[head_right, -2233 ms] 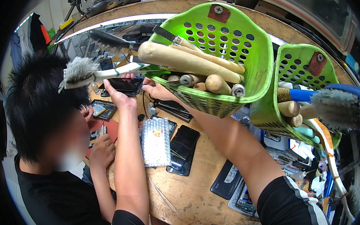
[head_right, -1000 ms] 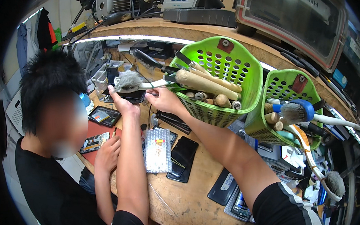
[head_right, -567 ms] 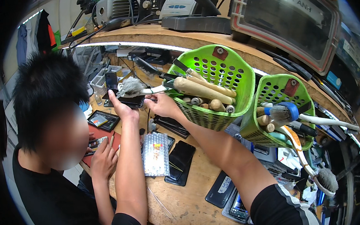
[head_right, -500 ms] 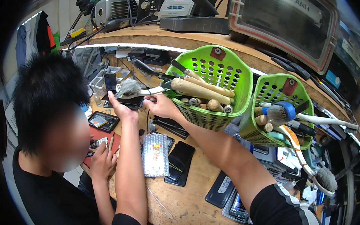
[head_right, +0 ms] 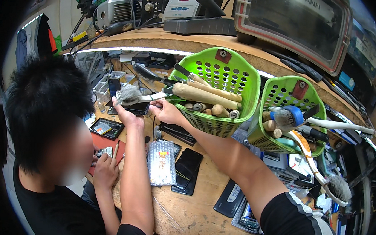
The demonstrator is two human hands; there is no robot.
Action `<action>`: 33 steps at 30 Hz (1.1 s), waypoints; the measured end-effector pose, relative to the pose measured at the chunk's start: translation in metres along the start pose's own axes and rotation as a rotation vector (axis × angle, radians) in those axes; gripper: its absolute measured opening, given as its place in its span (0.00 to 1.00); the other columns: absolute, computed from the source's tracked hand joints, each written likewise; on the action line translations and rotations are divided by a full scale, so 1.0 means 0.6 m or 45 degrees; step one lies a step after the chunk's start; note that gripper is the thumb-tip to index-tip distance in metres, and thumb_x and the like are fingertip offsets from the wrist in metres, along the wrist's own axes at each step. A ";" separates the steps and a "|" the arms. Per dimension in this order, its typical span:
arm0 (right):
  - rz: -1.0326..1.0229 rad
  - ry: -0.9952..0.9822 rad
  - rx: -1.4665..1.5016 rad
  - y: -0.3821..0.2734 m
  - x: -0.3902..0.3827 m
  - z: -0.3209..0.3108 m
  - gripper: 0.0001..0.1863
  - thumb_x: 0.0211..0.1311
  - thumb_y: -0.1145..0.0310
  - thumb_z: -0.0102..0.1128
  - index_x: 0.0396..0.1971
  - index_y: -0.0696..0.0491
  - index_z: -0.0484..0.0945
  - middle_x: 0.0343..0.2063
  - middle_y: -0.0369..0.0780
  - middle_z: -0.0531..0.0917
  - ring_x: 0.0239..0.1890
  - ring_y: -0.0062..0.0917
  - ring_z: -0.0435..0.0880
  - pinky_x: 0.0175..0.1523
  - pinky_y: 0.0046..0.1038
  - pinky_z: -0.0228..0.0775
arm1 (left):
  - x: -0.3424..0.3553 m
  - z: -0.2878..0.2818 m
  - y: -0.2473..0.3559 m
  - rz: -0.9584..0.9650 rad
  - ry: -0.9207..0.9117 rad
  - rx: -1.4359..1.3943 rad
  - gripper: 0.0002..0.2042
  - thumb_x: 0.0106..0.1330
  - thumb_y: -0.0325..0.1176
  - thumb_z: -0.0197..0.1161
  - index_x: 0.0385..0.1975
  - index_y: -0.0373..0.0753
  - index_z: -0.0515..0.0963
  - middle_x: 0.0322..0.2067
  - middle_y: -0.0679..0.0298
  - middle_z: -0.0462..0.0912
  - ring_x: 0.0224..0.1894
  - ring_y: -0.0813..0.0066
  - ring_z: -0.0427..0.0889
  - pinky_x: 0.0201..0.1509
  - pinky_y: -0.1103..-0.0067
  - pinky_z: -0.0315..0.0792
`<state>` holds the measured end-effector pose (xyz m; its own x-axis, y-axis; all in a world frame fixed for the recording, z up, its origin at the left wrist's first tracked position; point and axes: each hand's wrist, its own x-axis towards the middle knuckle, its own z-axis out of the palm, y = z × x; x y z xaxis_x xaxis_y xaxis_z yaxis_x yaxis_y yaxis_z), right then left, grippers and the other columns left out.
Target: The person works at a cluttered electronics repair bench, using a heat press to separate a smartphone screen, then manually reassembles the device by reconnecting internal components and closing the back cover. The person also handles a second phone, opening its back cover and manipulating internal parts.
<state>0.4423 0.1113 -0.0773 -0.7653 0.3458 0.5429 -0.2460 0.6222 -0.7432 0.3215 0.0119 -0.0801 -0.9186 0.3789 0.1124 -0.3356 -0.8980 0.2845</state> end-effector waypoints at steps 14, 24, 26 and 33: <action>-0.059 -0.010 -0.048 0.004 -0.003 -0.003 0.11 0.72 0.68 0.70 0.43 0.62 0.87 0.32 0.38 0.89 0.34 0.18 0.84 0.43 0.27 0.79 | 0.013 -0.015 -0.012 0.031 -0.004 -0.017 0.37 0.76 0.65 0.65 0.51 0.26 0.74 0.44 0.52 0.83 0.47 0.57 0.87 0.59 0.63 0.87; -0.012 -0.022 -0.057 0.008 -0.002 -0.002 0.11 0.72 0.67 0.70 0.44 0.61 0.86 0.33 0.38 0.88 0.36 0.18 0.84 0.44 0.27 0.79 | 0.012 -0.014 -0.012 0.029 -0.016 -0.023 0.37 0.76 0.65 0.65 0.51 0.27 0.75 0.44 0.53 0.83 0.45 0.58 0.87 0.60 0.64 0.87; -0.037 -0.009 -0.044 0.007 -0.002 -0.001 0.11 0.72 0.67 0.70 0.43 0.61 0.86 0.33 0.38 0.88 0.35 0.18 0.83 0.44 0.27 0.78 | 0.012 -0.014 -0.012 0.044 0.000 -0.022 0.37 0.76 0.66 0.65 0.51 0.27 0.75 0.45 0.53 0.83 0.46 0.58 0.87 0.60 0.64 0.87; 0.001 -0.044 -0.075 0.003 -0.001 -0.006 0.11 0.72 0.68 0.70 0.43 0.62 0.86 0.32 0.37 0.88 0.35 0.17 0.84 0.44 0.27 0.79 | 0.016 -0.020 -0.012 0.003 -0.024 -0.029 0.37 0.76 0.66 0.64 0.53 0.28 0.74 0.45 0.53 0.82 0.48 0.58 0.87 0.61 0.63 0.86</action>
<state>0.4441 0.1147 -0.0776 -0.7858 0.3223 0.5279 -0.2108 0.6628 -0.7185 0.3128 0.0194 -0.0925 -0.9155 0.3804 0.1312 -0.3379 -0.9038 0.2626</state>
